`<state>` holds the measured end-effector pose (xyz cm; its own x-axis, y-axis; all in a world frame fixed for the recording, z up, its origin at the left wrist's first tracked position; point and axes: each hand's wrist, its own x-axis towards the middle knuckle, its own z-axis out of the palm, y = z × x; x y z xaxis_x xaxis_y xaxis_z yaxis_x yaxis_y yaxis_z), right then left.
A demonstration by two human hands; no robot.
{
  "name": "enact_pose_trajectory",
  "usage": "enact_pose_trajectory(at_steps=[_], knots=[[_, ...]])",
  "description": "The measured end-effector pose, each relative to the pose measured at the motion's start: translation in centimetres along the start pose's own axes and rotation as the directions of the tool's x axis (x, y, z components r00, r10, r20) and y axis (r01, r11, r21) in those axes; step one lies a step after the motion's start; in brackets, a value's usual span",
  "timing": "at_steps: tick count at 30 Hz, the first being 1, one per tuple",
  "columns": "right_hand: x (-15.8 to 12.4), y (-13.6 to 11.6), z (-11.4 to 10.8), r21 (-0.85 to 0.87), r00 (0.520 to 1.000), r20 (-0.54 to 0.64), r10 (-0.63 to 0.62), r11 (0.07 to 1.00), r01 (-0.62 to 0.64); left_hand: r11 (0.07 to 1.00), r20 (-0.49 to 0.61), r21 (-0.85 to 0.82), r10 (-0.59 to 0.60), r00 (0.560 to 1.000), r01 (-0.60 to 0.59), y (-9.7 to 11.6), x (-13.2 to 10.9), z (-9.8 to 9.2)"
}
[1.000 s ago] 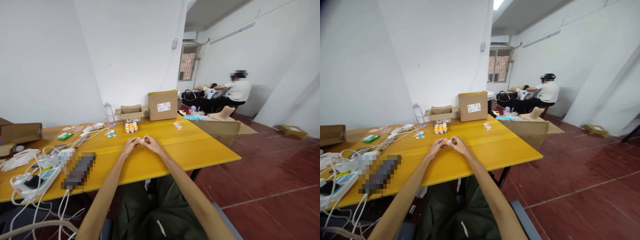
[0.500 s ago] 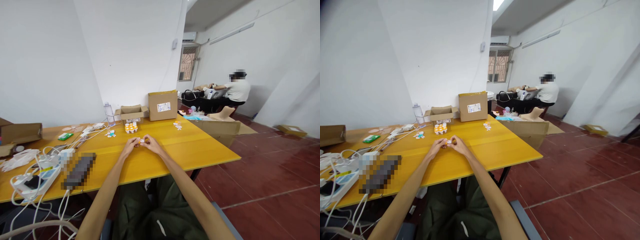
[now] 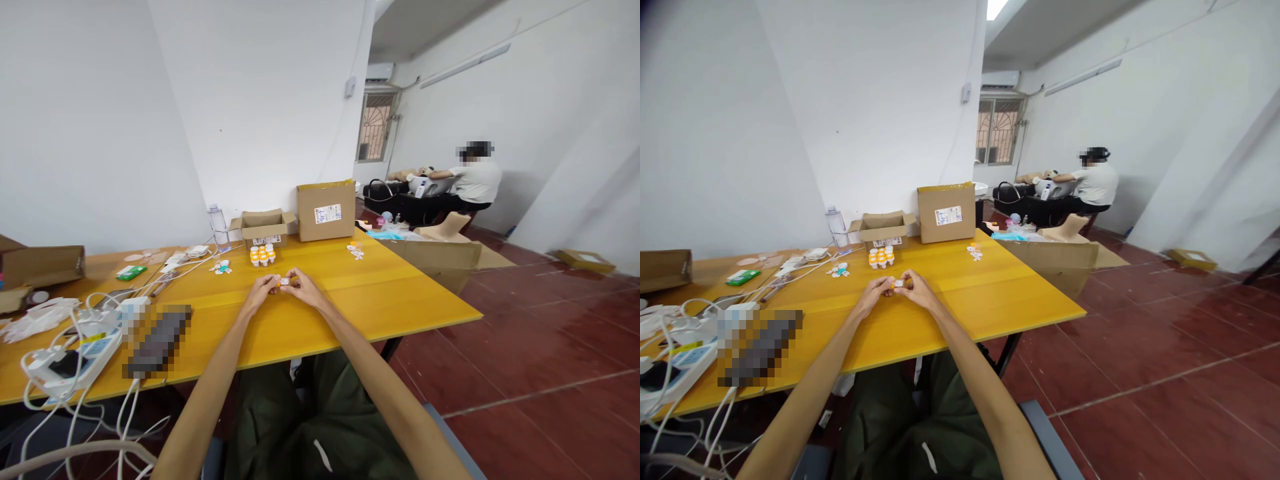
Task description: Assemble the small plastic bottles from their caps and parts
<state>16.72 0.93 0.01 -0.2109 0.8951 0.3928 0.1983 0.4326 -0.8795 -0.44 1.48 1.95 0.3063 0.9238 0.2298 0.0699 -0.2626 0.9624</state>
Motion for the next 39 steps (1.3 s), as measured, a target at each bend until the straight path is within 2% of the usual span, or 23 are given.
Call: enact_pose_trajectory(at_steps=[9,16,24,30,39], knots=[[0.1,-0.1,-0.4,-0.11,0.999,-0.009,-0.038,0.993,0.037,1.0,-0.001,0.003,0.011,1.0,-0.011,0.1,0.0,0.1],[0.0,0.3,0.0,-0.019,1.0,0.003,-0.023,1.0,0.023,1.0,0.0,0.0,-0.01,1.0,0.01,-0.2,0.1,-0.1],[0.1,0.4,-0.4,-0.112,0.999,-0.009,-0.046,0.993,0.044,1.0,0.012,0.0,0.0,1.0,0.0,0.0,0.2,0.1],[0.0,0.3,-0.1,-0.019,1.0,0.01,-0.012,1.0,0.012,1.0,0.009,-0.002,0.005,1.0,-0.005,0.6,-0.2,0.2],[0.0,0.1,-0.3,-0.086,0.999,-0.003,-0.034,0.996,0.033,1.0,0.008,-0.024,0.016,1.0,-0.016,0.8,-0.2,0.3]])
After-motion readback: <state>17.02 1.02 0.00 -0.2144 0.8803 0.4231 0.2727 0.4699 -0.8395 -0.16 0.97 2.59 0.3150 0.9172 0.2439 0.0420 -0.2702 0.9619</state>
